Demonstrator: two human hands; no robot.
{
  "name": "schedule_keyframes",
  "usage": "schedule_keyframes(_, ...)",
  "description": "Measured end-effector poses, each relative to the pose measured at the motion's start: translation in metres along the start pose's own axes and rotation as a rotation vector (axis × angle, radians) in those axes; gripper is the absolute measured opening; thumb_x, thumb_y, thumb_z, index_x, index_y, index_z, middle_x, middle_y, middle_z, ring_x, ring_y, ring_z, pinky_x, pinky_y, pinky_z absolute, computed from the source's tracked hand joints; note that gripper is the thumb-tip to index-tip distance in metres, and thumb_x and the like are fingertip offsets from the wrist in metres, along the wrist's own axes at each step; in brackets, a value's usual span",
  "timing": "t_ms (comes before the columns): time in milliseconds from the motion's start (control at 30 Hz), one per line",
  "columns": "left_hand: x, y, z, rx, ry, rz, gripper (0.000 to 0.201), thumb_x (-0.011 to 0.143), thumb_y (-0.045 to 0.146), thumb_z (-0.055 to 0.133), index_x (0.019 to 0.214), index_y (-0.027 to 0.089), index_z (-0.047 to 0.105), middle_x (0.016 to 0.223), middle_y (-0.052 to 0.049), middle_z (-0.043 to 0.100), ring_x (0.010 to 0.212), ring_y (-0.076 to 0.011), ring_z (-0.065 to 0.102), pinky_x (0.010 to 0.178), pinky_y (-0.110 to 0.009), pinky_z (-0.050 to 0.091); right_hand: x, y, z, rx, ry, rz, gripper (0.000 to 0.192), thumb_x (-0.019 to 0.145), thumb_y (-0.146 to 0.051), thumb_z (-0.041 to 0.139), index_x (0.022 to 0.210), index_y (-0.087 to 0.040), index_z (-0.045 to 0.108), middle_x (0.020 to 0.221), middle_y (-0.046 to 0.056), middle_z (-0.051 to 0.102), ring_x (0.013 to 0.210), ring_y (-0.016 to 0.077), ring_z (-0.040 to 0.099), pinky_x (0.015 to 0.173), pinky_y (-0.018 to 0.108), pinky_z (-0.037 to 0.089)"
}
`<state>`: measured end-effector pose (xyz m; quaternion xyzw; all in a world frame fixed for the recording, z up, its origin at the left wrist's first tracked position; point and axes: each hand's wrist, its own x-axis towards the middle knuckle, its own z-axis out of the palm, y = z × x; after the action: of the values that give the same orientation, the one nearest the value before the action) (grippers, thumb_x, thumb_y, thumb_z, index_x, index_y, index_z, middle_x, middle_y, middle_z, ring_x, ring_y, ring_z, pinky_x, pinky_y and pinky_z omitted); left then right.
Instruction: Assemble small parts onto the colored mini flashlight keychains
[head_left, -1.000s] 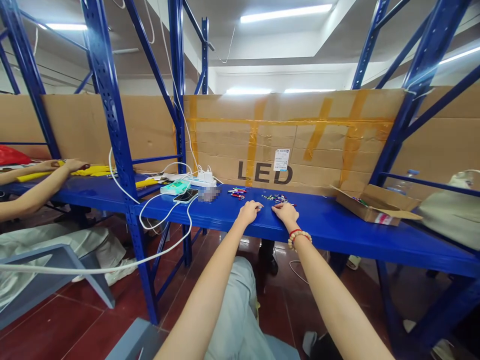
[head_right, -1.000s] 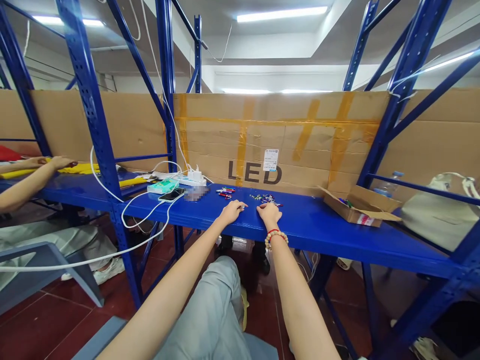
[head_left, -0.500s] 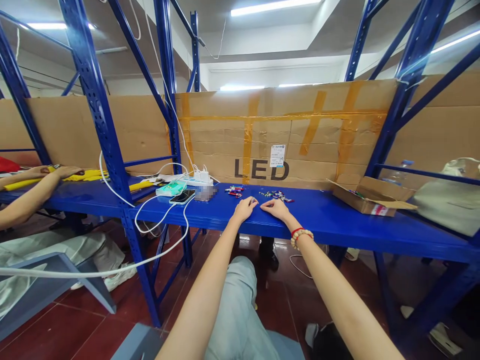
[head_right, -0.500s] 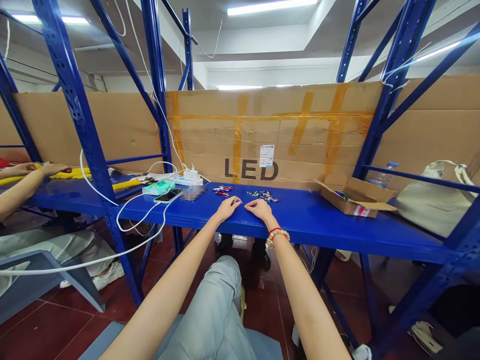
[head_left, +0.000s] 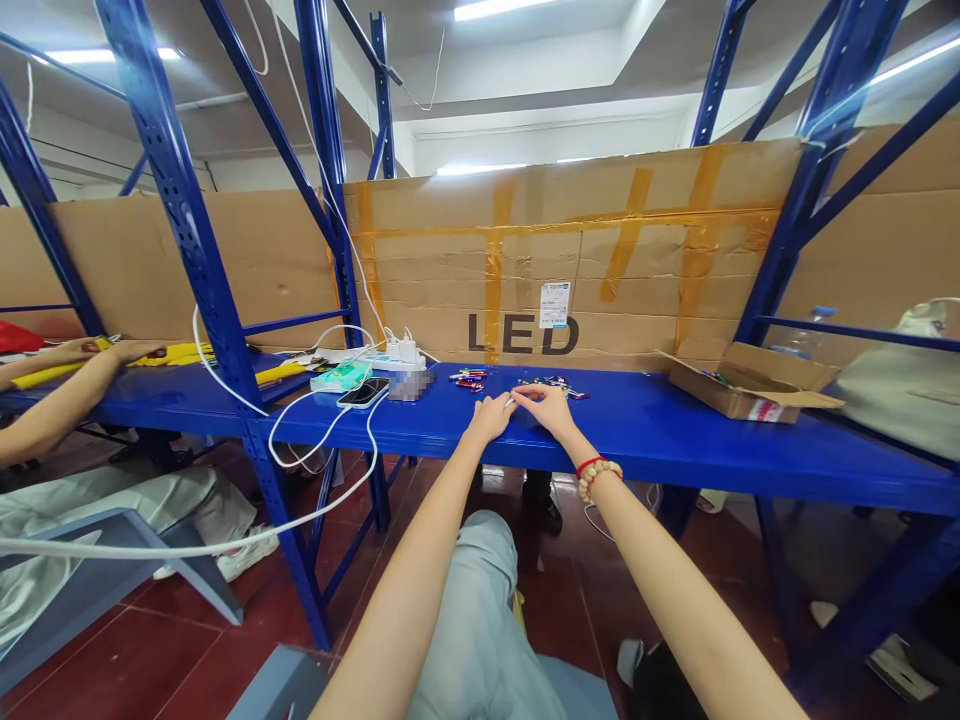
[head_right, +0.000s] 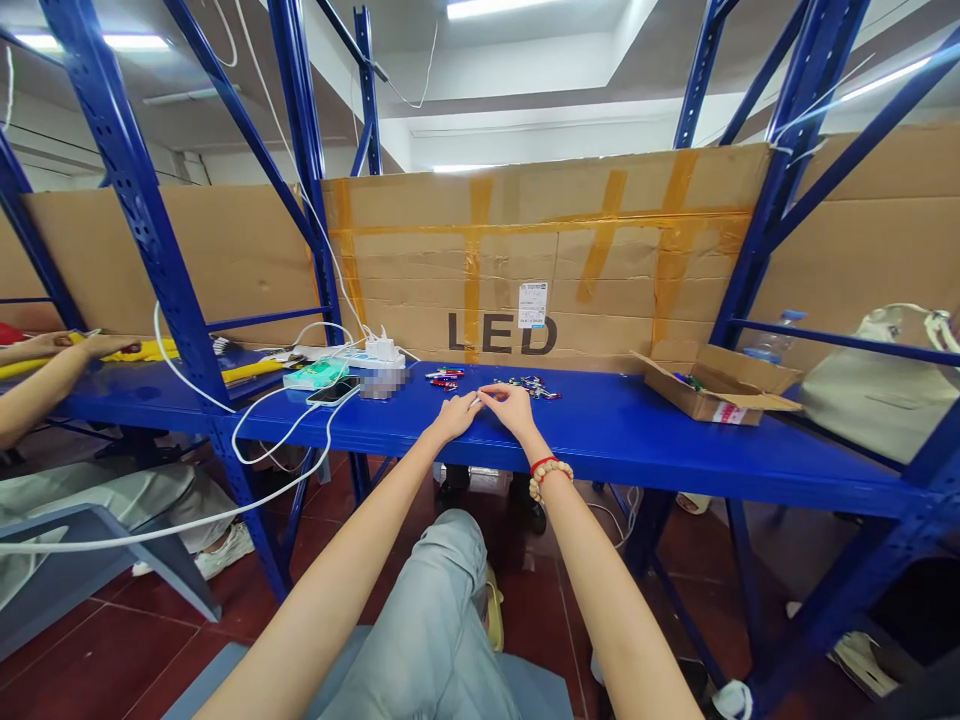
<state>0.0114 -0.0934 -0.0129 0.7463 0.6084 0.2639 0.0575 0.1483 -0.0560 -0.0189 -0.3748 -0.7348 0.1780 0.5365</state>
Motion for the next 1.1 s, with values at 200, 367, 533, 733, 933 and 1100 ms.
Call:
schedule_keyframes(200, 0.000, 0.000, -0.002, -0.008, 0.006, 0.003, 0.028, 0.097, 0.033, 0.047, 0.113, 0.012, 0.051, 0.104, -0.010, 0.054, 0.103, -0.0258, 0.051, 0.093, -0.048, 0.041, 0.002, 0.006, 0.001, 0.042, 0.007, 0.016, 0.030, 0.070, -0.037, 0.062, 0.083, -0.013, 0.072, 0.087, 0.010, 0.072, 0.069, 0.0178, 0.063, 0.071, 0.033, 0.051)
schedule_keyframes(367, 0.004, -0.004, -0.002, -0.050, 0.001, -0.001, 0.027, 0.097, 0.034, 0.047, 0.109, 0.011, 0.052, 0.099, -0.009, 0.056, 0.095, -0.0232, 0.055, 0.090, -0.045, 0.044, 0.001, 0.006, 0.001, 0.053, -0.023, -0.002, 0.025, 0.070, -0.035, 0.063, 0.081, -0.015, 0.073, 0.084, 0.008, 0.072, 0.071, 0.0178, 0.063, 0.071, 0.032, 0.050)
schedule_keyframes(533, 0.011, -0.007, 0.000, -0.083, -0.002, -0.001, 0.028, 0.097, 0.036, 0.047, 0.110, 0.011, 0.052, 0.100, -0.009, 0.056, 0.096, -0.0235, 0.055, 0.090, -0.046, 0.044, 0.003, 0.009, 0.002, 0.051, -0.029, 0.003, 0.024, 0.071, -0.032, 0.063, 0.084, -0.015, 0.073, 0.087, 0.008, 0.072, 0.067, 0.0166, 0.062, 0.069, 0.031, 0.050)
schedule_keyframes(733, 0.019, -0.011, 0.002, -0.139, 0.003, 0.054, 0.026, 0.096, 0.034, 0.050, 0.106, 0.011, 0.055, 0.100, -0.009, 0.056, 0.096, -0.0232, 0.055, 0.090, -0.044, 0.045, 0.004, 0.013, 0.000, 0.020, -0.061, 0.016, 0.025, 0.072, -0.033, 0.061, 0.083, -0.014, 0.073, 0.087, 0.009, 0.071, 0.062, 0.0147, 0.059, 0.061, 0.028, 0.049)
schedule_keyframes(933, 0.018, -0.015, 0.005, -0.198, 0.045, 0.035, 0.023, 0.095, 0.032, 0.052, 0.102, 0.011, 0.056, 0.096, -0.008, 0.056, 0.093, -0.0226, 0.055, 0.089, -0.044, 0.045, 0.003, 0.010, 0.006, -0.041, -0.154, 0.039, 0.023, 0.071, -0.033, 0.063, 0.085, -0.018, 0.071, 0.085, 0.004, 0.070, 0.056, 0.0102, 0.056, 0.057, 0.024, 0.047)
schedule_keyframes(1100, 0.018, -0.017, 0.007, -0.267, 0.109, -0.004, 0.025, 0.097, 0.029, 0.047, 0.115, 0.012, 0.049, 0.091, -0.007, 0.056, 0.082, -0.0204, 0.057, 0.082, -0.041, 0.048, 0.011, 0.016, -0.005, -0.243, 0.012, 0.176, 0.029, 0.081, -0.034, 0.047, 0.096, -0.016, 0.066, 0.090, 0.007, 0.067, 0.074, 0.0156, 0.061, 0.066, 0.028, 0.047)
